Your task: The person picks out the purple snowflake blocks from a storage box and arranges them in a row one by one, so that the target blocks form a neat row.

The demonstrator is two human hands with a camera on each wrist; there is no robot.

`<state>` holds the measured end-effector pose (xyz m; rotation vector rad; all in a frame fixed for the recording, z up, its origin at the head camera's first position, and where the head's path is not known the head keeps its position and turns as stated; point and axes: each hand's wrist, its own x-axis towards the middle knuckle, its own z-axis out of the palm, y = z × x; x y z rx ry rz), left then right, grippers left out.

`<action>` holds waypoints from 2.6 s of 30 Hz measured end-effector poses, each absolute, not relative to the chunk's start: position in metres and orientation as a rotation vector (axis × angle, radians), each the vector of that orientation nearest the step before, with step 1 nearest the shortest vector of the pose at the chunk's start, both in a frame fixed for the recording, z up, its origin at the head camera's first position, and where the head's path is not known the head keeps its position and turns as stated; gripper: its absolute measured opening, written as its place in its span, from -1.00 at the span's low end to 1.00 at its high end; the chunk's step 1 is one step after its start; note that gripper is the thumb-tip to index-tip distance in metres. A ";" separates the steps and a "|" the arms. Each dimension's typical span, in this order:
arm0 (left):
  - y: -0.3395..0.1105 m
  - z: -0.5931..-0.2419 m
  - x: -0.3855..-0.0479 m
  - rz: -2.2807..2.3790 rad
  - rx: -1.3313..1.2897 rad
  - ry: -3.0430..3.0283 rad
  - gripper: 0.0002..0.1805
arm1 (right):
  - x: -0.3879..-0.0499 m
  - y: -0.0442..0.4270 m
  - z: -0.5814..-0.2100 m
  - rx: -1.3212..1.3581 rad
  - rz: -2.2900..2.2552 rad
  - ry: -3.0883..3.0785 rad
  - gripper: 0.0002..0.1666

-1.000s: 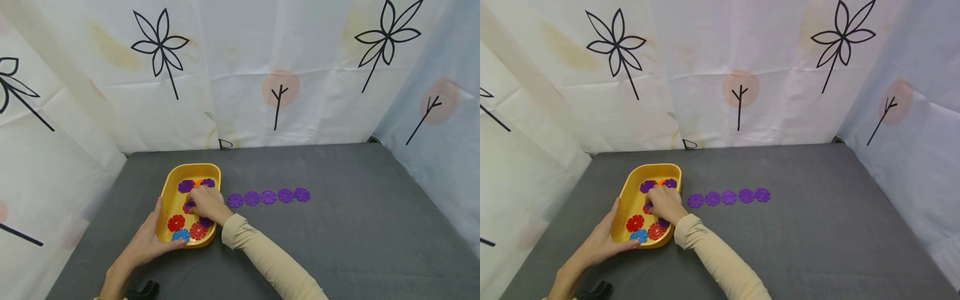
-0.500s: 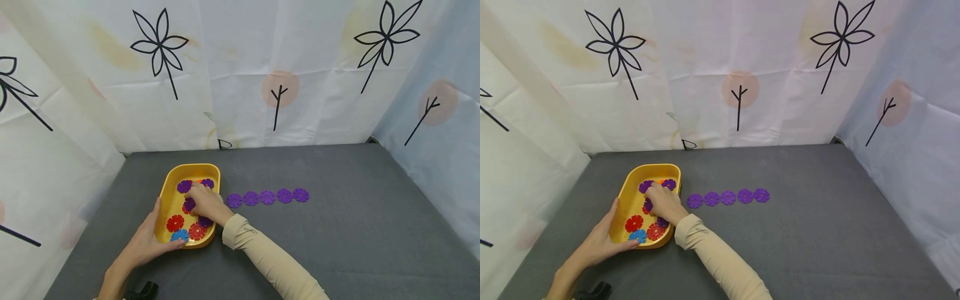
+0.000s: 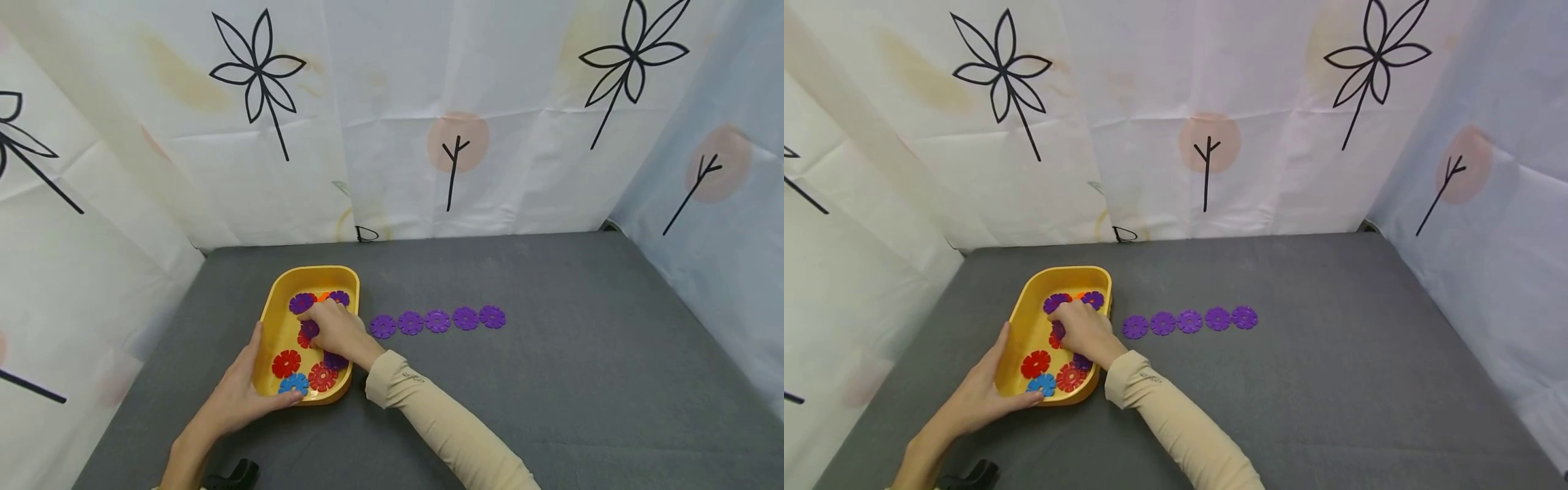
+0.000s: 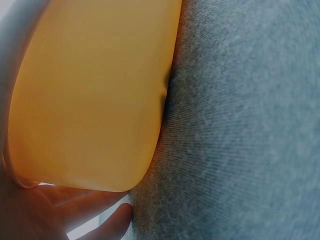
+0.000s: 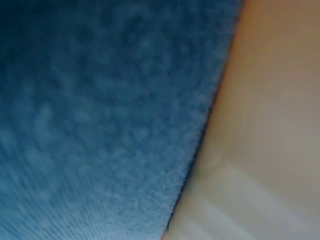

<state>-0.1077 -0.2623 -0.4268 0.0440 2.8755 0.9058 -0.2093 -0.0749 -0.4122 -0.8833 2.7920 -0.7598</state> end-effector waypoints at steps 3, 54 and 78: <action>-0.263 -0.427 -0.108 0.906 0.038 2.866 0.51 | -0.210 -0.072 -0.413 -0.919 -0.903 2.760 -0.44; -0.261 -0.426 -0.110 0.883 -0.025 2.839 0.55 | -0.217 0.239 -0.415 -0.098 -1.941 2.026 -0.15; -0.261 -0.425 -0.109 0.890 -0.027 2.835 0.55 | -0.218 0.279 -0.412 -0.037 -0.977 2.691 -0.36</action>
